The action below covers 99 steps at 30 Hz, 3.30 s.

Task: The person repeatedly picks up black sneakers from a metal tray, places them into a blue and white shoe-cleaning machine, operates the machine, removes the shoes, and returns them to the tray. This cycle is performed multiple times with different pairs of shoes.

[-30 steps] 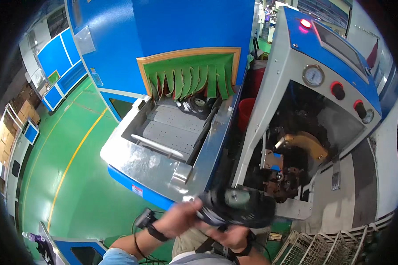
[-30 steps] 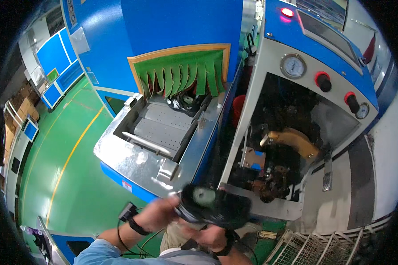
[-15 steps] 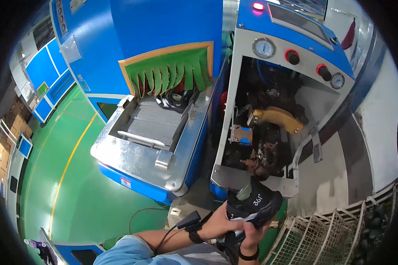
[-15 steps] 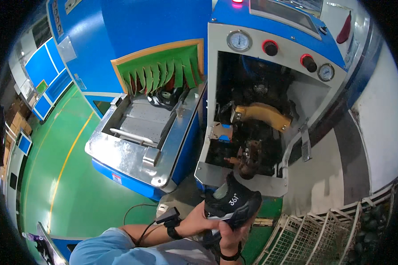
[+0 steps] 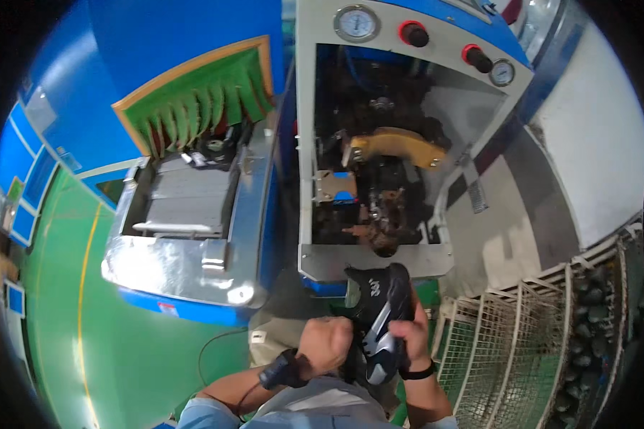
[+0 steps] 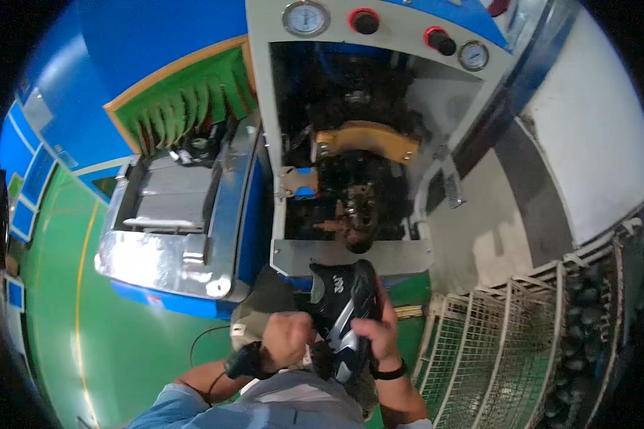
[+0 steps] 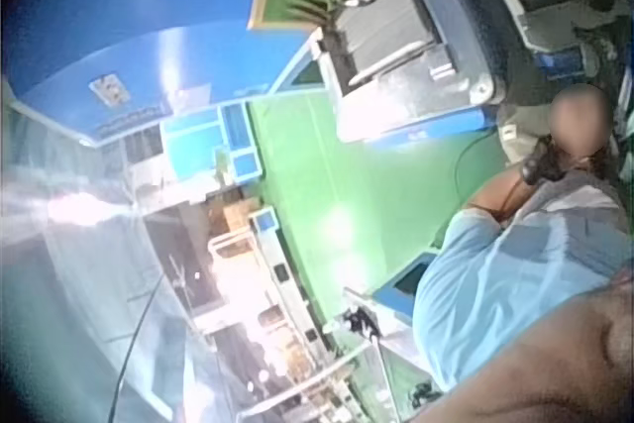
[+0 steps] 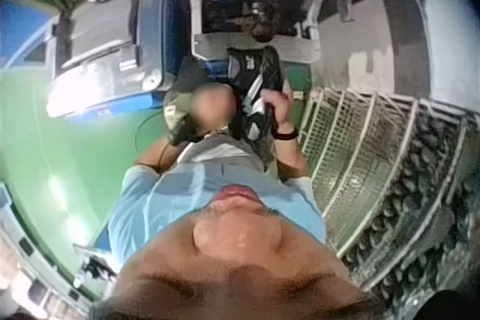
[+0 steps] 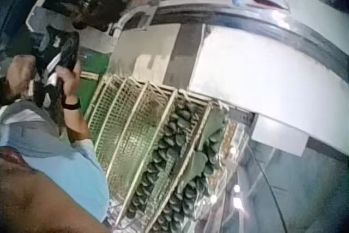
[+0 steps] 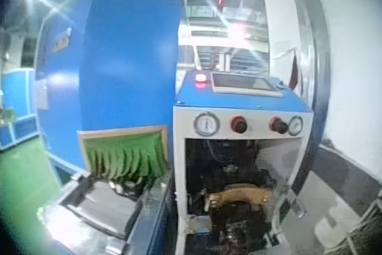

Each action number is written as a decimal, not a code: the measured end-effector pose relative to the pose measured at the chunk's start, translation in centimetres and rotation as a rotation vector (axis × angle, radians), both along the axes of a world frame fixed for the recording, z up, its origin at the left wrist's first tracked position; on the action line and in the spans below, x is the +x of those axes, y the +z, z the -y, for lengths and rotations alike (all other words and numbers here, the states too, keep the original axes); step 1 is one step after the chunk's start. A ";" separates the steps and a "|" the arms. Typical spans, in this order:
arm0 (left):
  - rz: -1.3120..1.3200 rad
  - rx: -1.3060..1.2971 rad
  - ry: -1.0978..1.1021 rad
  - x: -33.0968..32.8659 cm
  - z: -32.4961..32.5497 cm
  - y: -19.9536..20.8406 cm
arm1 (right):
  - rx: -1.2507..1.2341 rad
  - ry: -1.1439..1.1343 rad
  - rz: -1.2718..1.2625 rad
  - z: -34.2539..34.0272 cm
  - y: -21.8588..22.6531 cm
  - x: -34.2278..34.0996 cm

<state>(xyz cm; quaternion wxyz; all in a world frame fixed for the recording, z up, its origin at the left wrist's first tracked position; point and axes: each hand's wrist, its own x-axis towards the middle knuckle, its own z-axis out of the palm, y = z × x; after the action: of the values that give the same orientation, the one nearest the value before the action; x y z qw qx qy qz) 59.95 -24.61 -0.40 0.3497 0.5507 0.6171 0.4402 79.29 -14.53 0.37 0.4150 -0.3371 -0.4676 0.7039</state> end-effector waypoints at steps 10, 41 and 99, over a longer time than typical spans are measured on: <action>-0.094 -0.228 -0.198 -4.0 -2.7 -0.4 | 0.706 0.019 0.498 -10.9 16.7 -2.3; -0.023 -0.046 -0.228 -2.6 -2.8 -0.6 | 1.153 -0.184 1.370 -13.4 18.0 -9.8; 0.197 -0.290 -0.466 0.7 0.4 -1.4 | -0.107 -1.432 1.622 14.3 21.7 49.0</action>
<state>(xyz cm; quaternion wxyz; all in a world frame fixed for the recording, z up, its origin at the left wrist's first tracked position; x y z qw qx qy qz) 60.70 -25.04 -1.83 0.5747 0.5763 0.4936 0.3064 128.32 -28.85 22.09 0.2813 -0.9148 -0.2661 -0.1151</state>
